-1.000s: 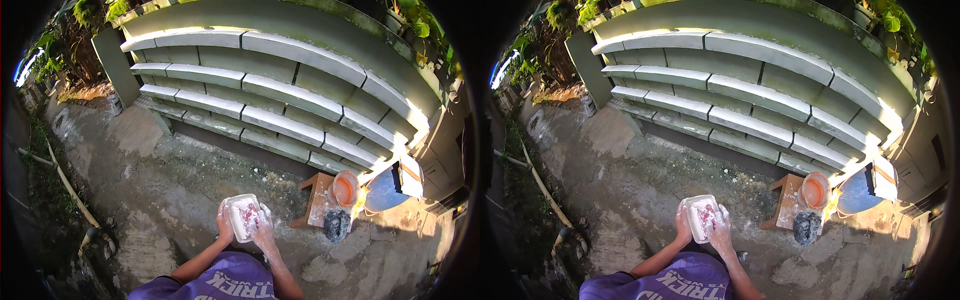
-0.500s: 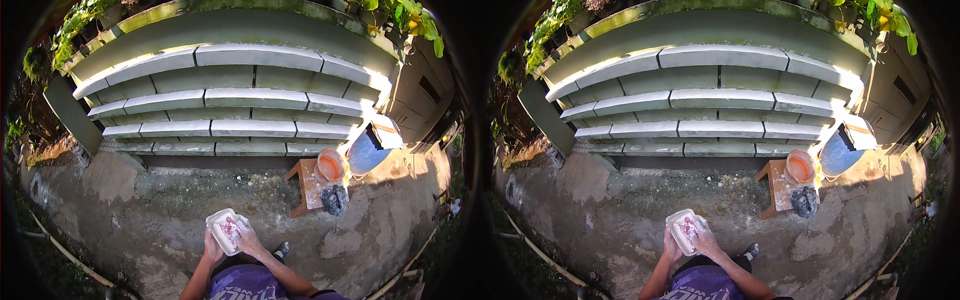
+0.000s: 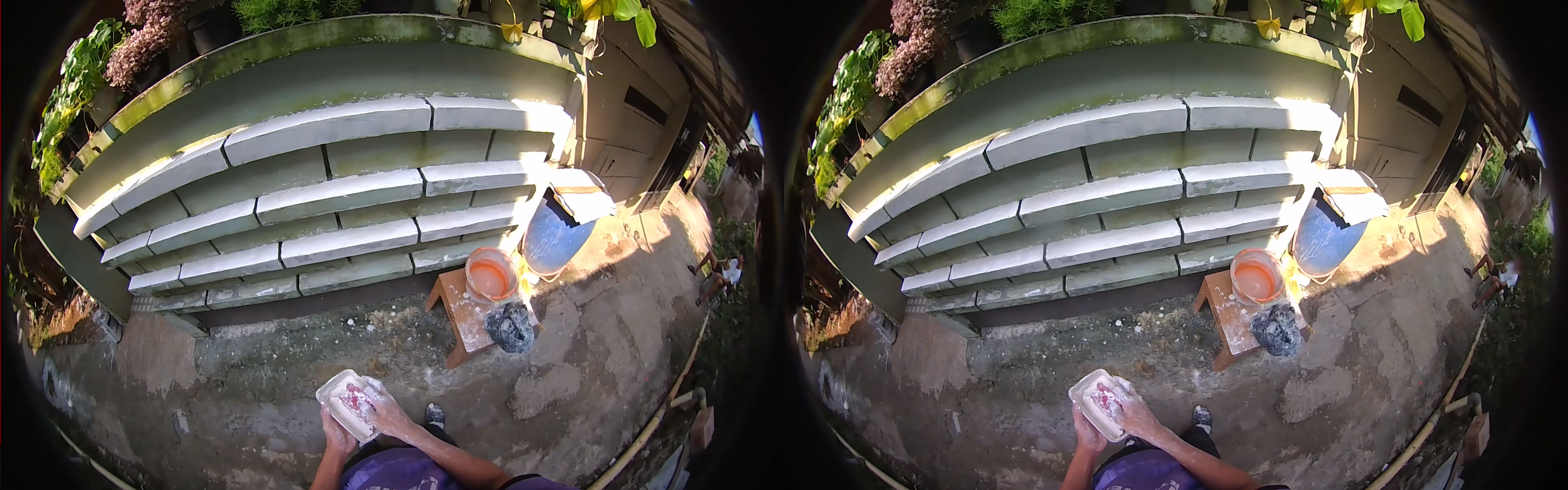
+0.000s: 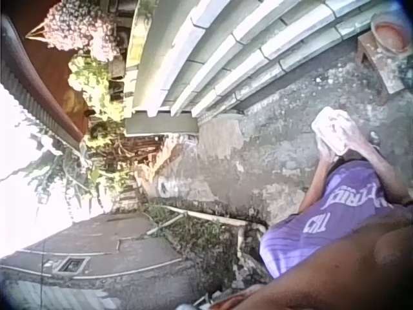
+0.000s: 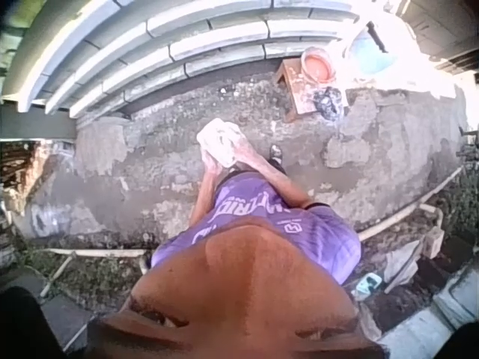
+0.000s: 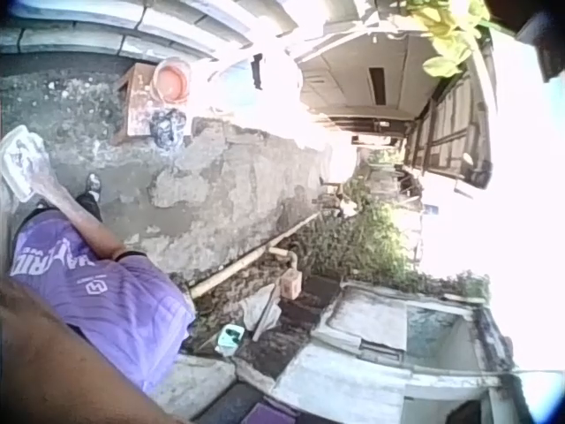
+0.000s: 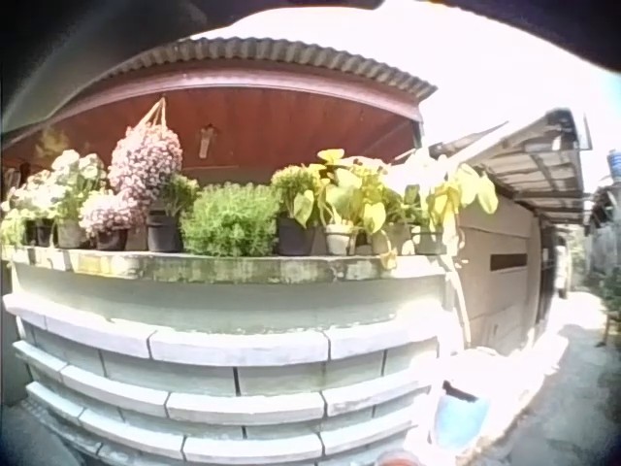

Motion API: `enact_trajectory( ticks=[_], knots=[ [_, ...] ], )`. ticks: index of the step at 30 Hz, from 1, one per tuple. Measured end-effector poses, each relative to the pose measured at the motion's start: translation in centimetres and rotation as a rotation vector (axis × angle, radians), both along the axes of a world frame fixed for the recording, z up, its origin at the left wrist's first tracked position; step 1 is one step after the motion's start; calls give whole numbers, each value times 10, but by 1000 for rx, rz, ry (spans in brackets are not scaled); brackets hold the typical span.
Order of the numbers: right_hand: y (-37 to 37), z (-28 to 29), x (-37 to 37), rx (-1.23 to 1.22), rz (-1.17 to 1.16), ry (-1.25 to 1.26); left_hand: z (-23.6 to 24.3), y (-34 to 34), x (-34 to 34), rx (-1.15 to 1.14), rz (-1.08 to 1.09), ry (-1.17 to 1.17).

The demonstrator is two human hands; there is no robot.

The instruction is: Applying white putty or plaster to a segmented exterior wall using a putty knife and a plastic container.

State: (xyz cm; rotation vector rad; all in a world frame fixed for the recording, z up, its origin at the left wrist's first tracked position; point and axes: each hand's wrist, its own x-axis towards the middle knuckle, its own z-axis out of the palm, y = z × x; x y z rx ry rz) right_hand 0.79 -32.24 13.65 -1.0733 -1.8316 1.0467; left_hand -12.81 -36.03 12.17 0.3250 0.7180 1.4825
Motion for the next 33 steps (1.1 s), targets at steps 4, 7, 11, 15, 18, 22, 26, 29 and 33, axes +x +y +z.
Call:
enact_trajectory(
  ticks=[4,7,11,15,18,22,26,29,33],
  knots=[
    [19,-18,36,-20,9,39,-6,13,34,-59,4,37],
    [40,-29,66,-4,27,45,0,27,64,-77,-2,76],
    [55,-33,102,-39,-41,78,-3,48,102,-15,12,64],
    [74,-43,132,-61,9,59,-5,63,136,29,53,96],
    [86,-39,151,-202,57,111,-7,78,155,58,6,80],
    [86,-92,138,-64,22,22,-5,78,161,82,27,31],
    [98,-62,146,-191,57,154,-25,79,149,-42,125,101],
    [103,-53,145,-347,22,129,-27,77,133,-30,154,82],
    [117,-44,131,-334,-181,245,-33,82,103,-71,167,16]
  ],
)
